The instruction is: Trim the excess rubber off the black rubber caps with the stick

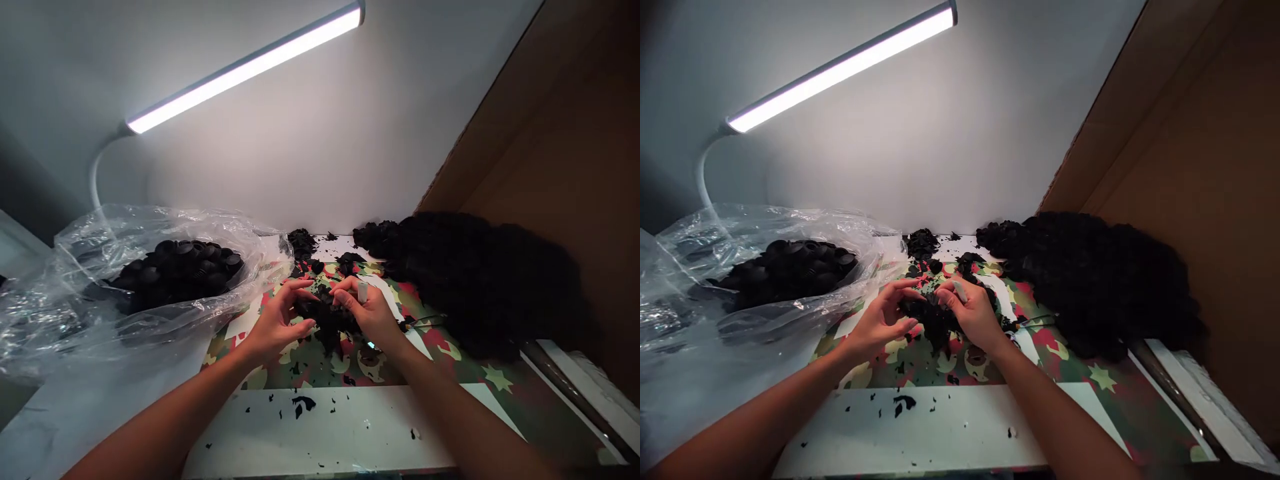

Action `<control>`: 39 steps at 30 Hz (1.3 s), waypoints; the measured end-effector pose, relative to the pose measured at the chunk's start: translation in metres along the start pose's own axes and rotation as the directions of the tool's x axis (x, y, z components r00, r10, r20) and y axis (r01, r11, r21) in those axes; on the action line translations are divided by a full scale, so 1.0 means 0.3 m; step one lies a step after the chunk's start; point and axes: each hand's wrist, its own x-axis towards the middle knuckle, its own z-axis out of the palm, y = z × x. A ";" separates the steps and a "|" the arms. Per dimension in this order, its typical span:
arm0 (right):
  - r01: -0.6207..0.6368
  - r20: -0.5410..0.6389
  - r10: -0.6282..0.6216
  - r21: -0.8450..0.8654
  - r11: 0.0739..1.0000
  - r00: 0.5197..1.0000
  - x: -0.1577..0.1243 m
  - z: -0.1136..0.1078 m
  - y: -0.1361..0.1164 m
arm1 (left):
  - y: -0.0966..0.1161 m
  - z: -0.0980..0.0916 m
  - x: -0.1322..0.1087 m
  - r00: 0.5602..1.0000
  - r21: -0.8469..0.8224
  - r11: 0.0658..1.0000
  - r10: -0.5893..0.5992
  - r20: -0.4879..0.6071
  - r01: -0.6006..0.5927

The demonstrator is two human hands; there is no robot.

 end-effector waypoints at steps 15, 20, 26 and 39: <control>-0.113 0.110 0.095 0.174 0.978 0.989 -0.030 0.070 -0.032 | 0.008 0.036 0.000 0.975 -0.145 0.981 -0.149 -0.163 0.126; -0.241 -0.024 0.261 0.315 0.918 0.965 -0.031 0.076 -0.004 | -0.003 0.042 0.005 0.936 -0.222 0.956 -0.247 -0.250 0.193; -0.168 -0.163 0.238 0.356 0.919 0.957 -0.041 0.065 -0.008 | -0.041 0.036 0.010 0.912 -0.320 0.918 -0.321 -0.255 0.233; -0.177 0.059 0.167 0.293 0.939 0.984 -0.053 0.069 -0.024 | -0.039 0.027 0.011 0.905 -0.385 0.894 -0.342 -0.255 0.229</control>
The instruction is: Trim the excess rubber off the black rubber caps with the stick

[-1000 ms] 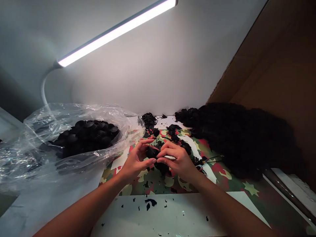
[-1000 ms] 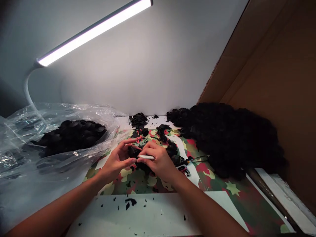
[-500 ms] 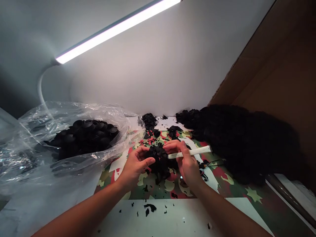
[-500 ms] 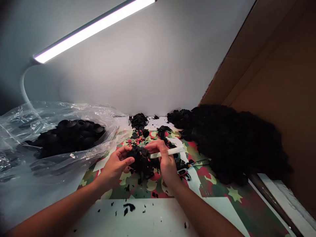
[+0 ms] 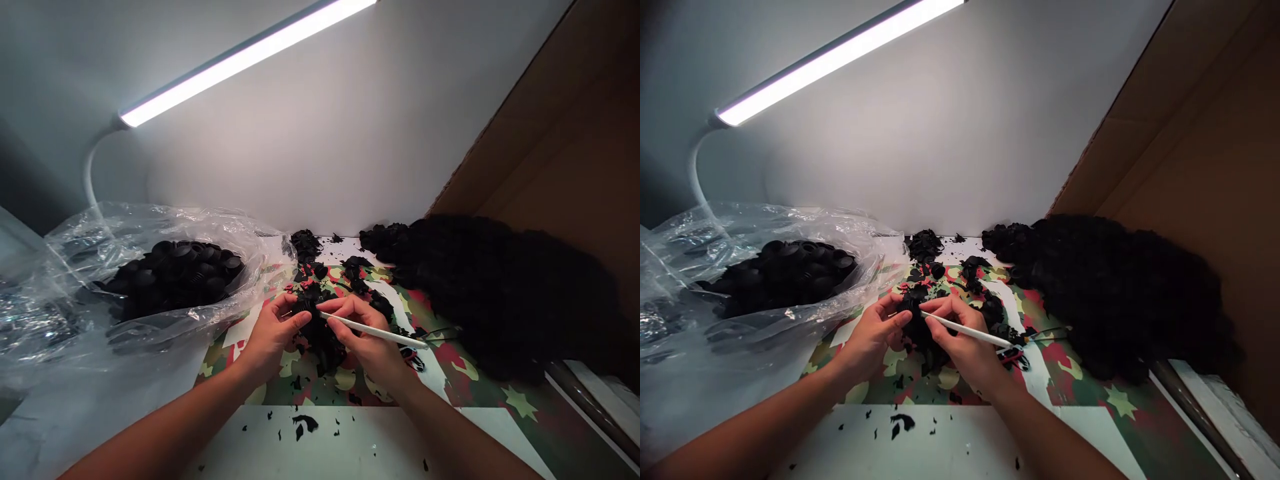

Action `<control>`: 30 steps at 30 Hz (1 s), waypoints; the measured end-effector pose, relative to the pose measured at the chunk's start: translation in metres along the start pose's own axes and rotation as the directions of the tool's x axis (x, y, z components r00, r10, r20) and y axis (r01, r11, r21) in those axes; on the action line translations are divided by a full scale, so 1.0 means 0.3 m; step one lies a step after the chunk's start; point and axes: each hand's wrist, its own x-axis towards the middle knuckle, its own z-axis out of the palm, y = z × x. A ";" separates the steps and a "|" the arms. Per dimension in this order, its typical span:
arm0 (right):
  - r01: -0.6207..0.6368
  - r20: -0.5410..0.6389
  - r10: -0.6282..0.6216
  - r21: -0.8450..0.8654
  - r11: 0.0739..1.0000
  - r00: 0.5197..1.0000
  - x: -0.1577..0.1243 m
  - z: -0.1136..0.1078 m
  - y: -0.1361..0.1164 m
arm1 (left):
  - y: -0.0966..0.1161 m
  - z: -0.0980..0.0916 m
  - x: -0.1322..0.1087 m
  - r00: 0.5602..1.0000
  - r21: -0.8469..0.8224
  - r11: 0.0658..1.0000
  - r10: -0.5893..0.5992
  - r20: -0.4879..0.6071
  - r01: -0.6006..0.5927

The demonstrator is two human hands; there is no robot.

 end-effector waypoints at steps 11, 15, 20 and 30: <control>-0.026 0.088 0.030 -0.052 0.998 0.996 -0.012 -0.002 -0.018 | -0.009 -0.007 -0.001 1.000 0.054 0.998 0.025 -0.001 -0.025; -0.014 0.077 0.016 -0.036 0.999 0.997 -0.009 -0.004 -0.017 | -0.009 -0.008 0.003 0.999 0.071 0.997 0.037 0.006 -0.038; 0.026 0.086 -0.010 -0.190 0.981 0.996 -0.015 0.008 -0.026 | -0.013 -0.017 0.005 0.998 0.114 0.992 0.059 -0.010 -0.057; 0.153 -0.010 -0.365 -0.897 0.414 0.931 0.035 -0.022 0.020 | 0.013 0.012 -0.020 0.998 0.061 0.997 0.050 0.047 -0.053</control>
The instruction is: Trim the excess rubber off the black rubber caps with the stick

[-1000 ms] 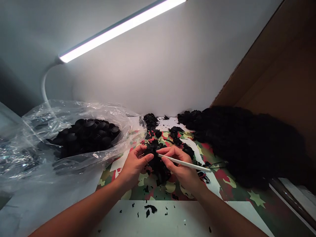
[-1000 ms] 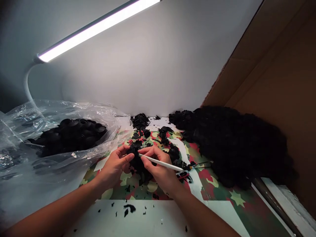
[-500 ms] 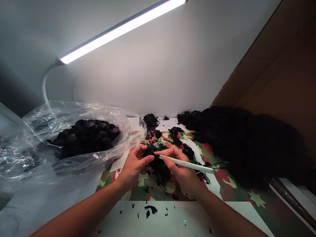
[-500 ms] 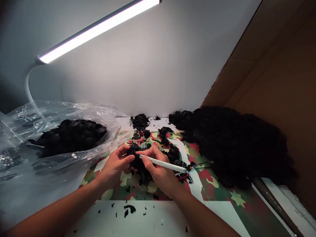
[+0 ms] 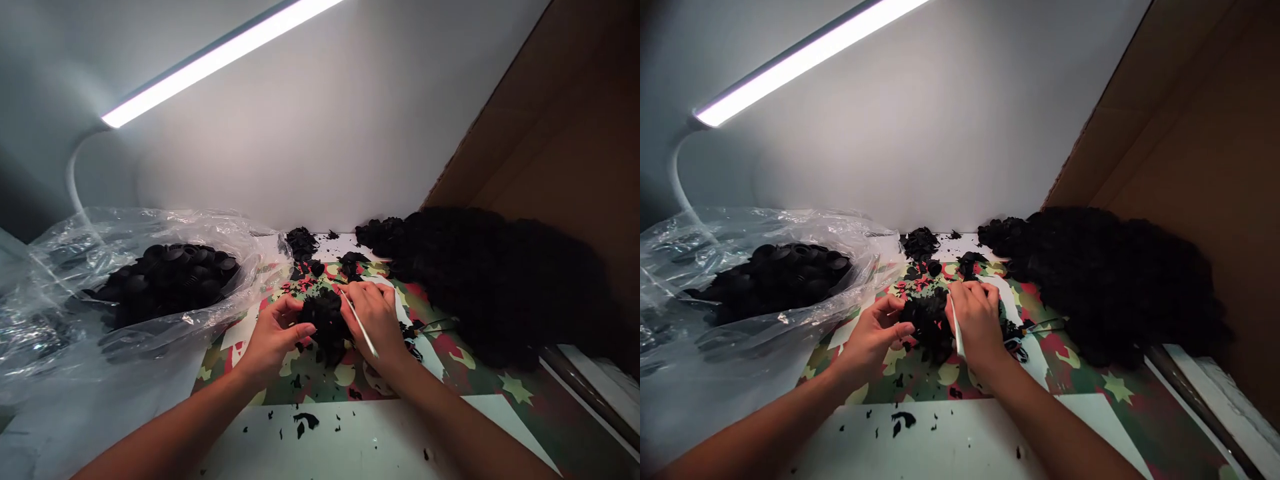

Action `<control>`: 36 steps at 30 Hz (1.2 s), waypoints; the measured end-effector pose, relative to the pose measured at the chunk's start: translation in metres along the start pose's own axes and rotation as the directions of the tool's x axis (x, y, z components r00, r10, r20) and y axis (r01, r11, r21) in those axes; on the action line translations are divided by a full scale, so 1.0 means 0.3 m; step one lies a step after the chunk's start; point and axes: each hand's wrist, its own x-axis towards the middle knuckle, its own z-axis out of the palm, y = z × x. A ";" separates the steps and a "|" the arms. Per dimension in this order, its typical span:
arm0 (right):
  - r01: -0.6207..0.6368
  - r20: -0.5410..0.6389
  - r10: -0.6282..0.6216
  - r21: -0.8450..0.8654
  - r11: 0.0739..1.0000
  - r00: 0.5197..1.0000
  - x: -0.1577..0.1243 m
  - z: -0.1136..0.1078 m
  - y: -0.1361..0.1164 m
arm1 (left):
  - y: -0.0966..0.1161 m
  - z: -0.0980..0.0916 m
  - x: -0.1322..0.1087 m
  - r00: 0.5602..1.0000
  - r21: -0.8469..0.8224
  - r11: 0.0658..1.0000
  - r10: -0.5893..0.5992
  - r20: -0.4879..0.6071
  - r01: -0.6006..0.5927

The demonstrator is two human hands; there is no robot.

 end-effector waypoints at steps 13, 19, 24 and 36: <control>-0.349 0.330 0.144 0.729 0.589 0.933 0.025 -0.022 0.038 | -0.046 -0.014 0.028 0.989 -0.282 0.951 -0.095 0.117 0.125; -0.350 0.314 0.157 0.808 0.474 0.936 0.014 -0.016 0.022 | -0.019 -0.001 0.016 0.994 -0.185 0.977 -0.103 0.038 0.108; -0.314 0.405 0.044 0.631 0.709 0.913 -0.005 0.012 -0.024 | -0.010 0.006 -0.001 1.000 -0.056 0.998 -0.020 0.021 0.021; -0.016 0.372 -0.186 0.477 0.879 0.910 0.000 -0.024 -0.014 | 0.076 -0.011 -0.011 0.973 0.525 0.843 -0.006 0.232 -0.120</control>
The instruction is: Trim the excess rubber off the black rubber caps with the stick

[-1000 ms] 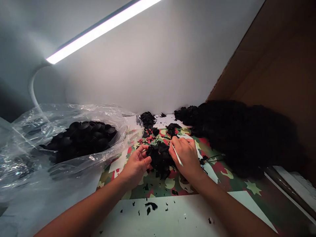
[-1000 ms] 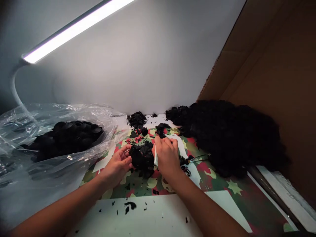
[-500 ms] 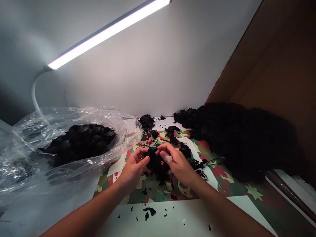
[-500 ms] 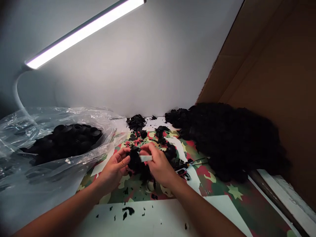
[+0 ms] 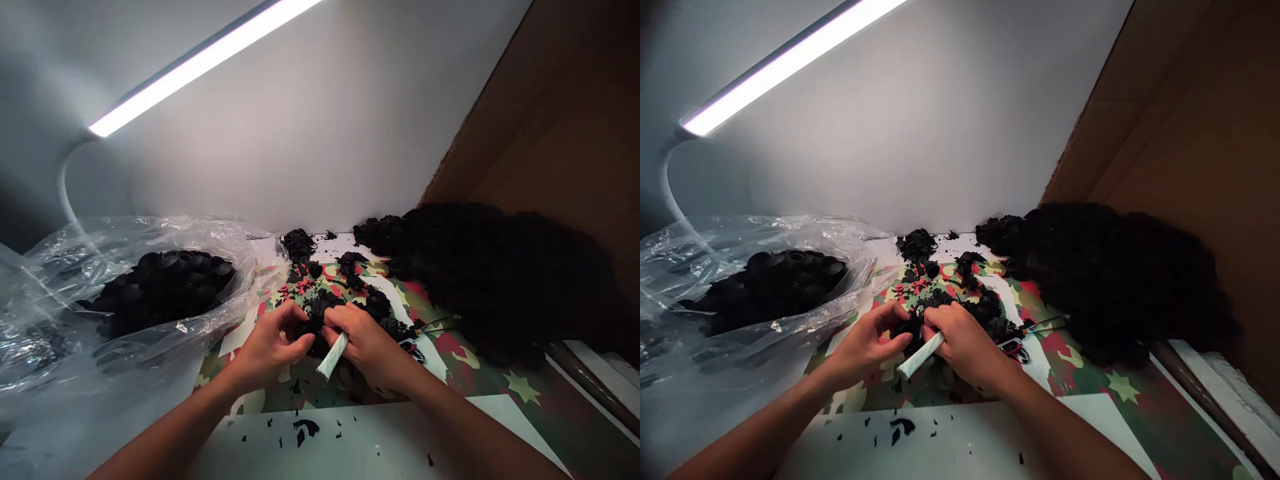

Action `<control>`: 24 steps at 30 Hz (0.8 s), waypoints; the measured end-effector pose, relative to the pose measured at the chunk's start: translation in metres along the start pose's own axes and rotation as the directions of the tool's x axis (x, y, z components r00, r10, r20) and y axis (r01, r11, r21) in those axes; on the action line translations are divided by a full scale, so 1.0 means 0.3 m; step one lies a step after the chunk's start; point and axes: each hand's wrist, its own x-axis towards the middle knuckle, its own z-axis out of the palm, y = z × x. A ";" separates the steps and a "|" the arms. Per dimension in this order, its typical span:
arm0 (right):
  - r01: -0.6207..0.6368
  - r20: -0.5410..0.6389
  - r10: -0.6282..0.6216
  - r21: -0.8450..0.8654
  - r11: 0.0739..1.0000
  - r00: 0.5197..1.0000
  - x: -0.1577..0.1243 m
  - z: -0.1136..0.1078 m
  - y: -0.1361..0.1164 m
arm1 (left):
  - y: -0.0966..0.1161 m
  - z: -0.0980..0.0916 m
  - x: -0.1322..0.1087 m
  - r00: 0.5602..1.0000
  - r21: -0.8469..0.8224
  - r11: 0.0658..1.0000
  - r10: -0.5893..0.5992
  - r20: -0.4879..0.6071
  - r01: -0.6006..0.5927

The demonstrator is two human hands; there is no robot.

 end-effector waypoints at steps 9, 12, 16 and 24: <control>-0.178 -0.291 0.112 -0.211 0.961 0.950 0.009 -0.005 0.027 | 0.009 -0.030 -0.004 0.996 -0.340 0.937 -0.050 0.075 0.073; -0.226 -0.290 0.164 -0.195 0.954 0.943 0.007 -0.020 0.031 | 0.005 -0.028 -0.004 0.990 -0.405 0.905 -0.090 0.107 0.126; -0.324 -0.242 0.304 -0.047 0.945 0.921 0.006 -0.028 0.044 | -0.001 -0.031 -0.001 0.990 -0.426 0.896 -0.086 0.113 0.126; -0.365 -0.063 0.391 0.248 0.898 0.918 0.021 -0.062 0.073 | -0.021 -0.038 0.013 0.994 -0.414 0.905 0.085 -0.063 -0.103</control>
